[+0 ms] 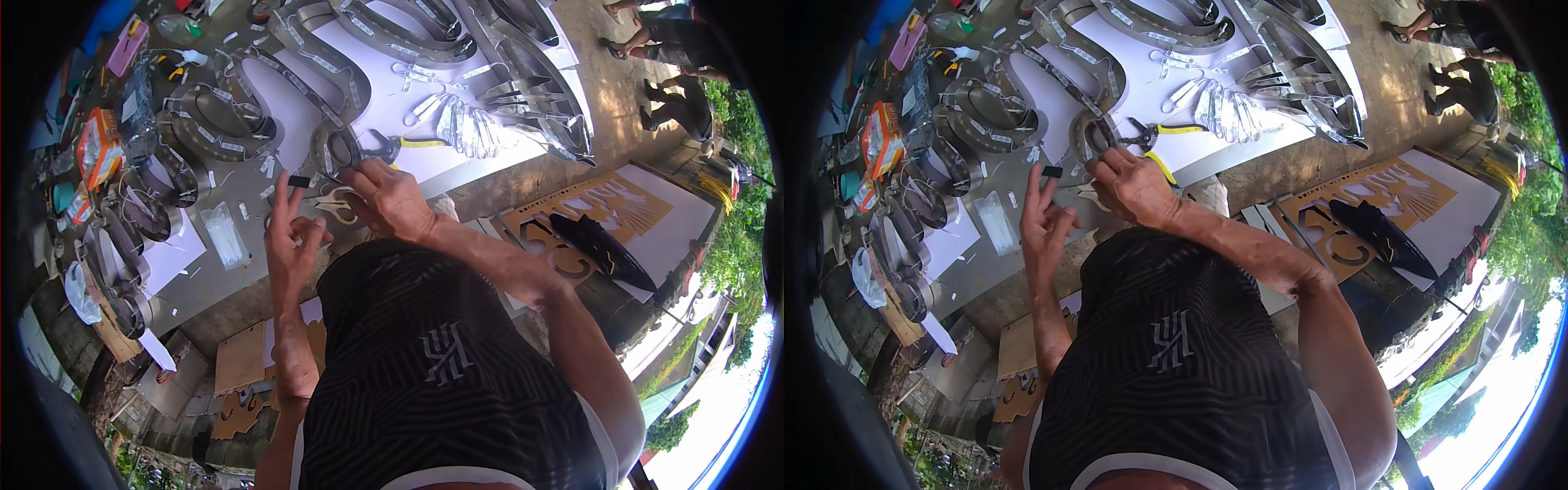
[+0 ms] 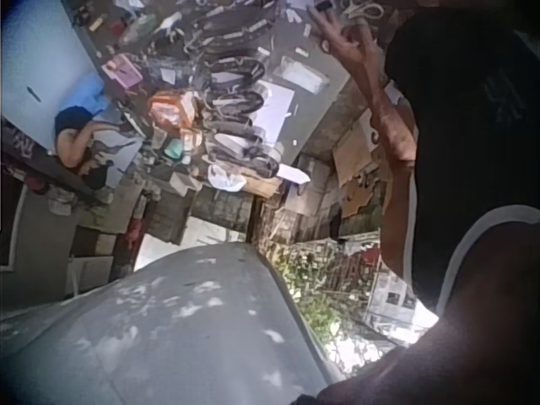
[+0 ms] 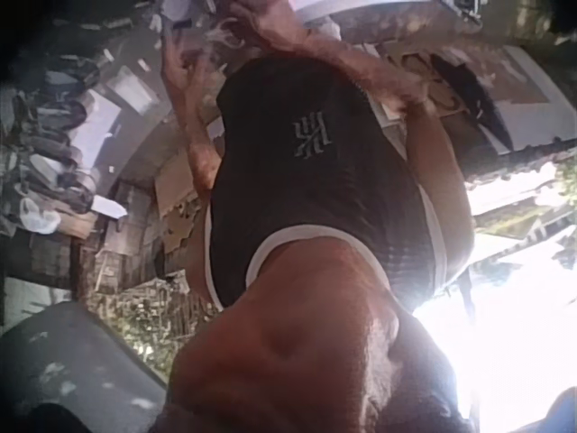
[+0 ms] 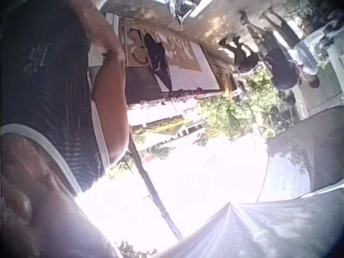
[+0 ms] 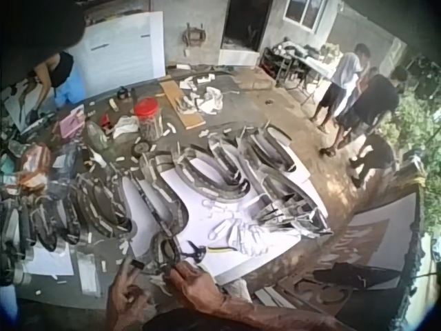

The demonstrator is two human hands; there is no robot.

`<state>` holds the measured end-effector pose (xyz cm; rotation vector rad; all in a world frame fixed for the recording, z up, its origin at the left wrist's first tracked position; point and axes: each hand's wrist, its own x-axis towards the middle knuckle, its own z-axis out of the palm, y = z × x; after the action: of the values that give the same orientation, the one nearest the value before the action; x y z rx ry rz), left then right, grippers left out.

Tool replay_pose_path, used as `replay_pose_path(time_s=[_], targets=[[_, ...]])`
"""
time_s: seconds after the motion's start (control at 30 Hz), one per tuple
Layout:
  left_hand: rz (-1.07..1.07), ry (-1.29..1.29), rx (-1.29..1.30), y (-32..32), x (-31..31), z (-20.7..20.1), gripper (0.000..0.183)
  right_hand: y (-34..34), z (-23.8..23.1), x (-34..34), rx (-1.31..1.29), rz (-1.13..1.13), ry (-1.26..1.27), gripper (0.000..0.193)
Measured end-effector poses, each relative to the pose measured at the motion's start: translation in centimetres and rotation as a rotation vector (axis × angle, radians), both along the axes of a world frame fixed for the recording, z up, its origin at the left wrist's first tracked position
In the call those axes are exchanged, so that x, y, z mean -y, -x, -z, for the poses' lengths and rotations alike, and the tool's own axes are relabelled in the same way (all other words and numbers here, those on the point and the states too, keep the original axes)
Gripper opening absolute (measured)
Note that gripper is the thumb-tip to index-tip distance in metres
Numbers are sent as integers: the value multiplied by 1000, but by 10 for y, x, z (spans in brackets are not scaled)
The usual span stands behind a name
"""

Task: Applying adhesive or sealant to the inner edges of 3D metal letters as part of a sign fabrication process.

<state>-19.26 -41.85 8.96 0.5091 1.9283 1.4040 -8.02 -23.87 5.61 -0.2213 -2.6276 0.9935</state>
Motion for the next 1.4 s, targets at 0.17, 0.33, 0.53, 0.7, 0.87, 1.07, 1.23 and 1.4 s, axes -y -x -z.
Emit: replay_pose_path(time_s=[0.17,0.33,0.53,0.7,0.87,1.07,1.23,1.4], targets=[[330,-170,105,-28,-71,-20,90,-35,-48,-51,-26,188,-35,43],[497,-190,57,-46,-120,-25,92,-64,-50,-79,39,278,-185,42],[621,-58,56,-68,-174,-34,91,-95,-43,-121,27,255,-446,36],[701,33,-128,-89,-223,-24,84,-128,-52,-163,104,255,-388,24],[766,235,-571,-100,-296,-25,37,-180,-42,-207,-20,658,319,7],[646,3,-471,-133,-387,27,25,-238,-11,-251,-456,939,1447,8],[682,73,-223,-156,-417,62,26,-242,1,-258,-326,875,1425,14],[709,147,-135,-161,-426,65,26,-242,22,-253,-182,841,1215,17]])
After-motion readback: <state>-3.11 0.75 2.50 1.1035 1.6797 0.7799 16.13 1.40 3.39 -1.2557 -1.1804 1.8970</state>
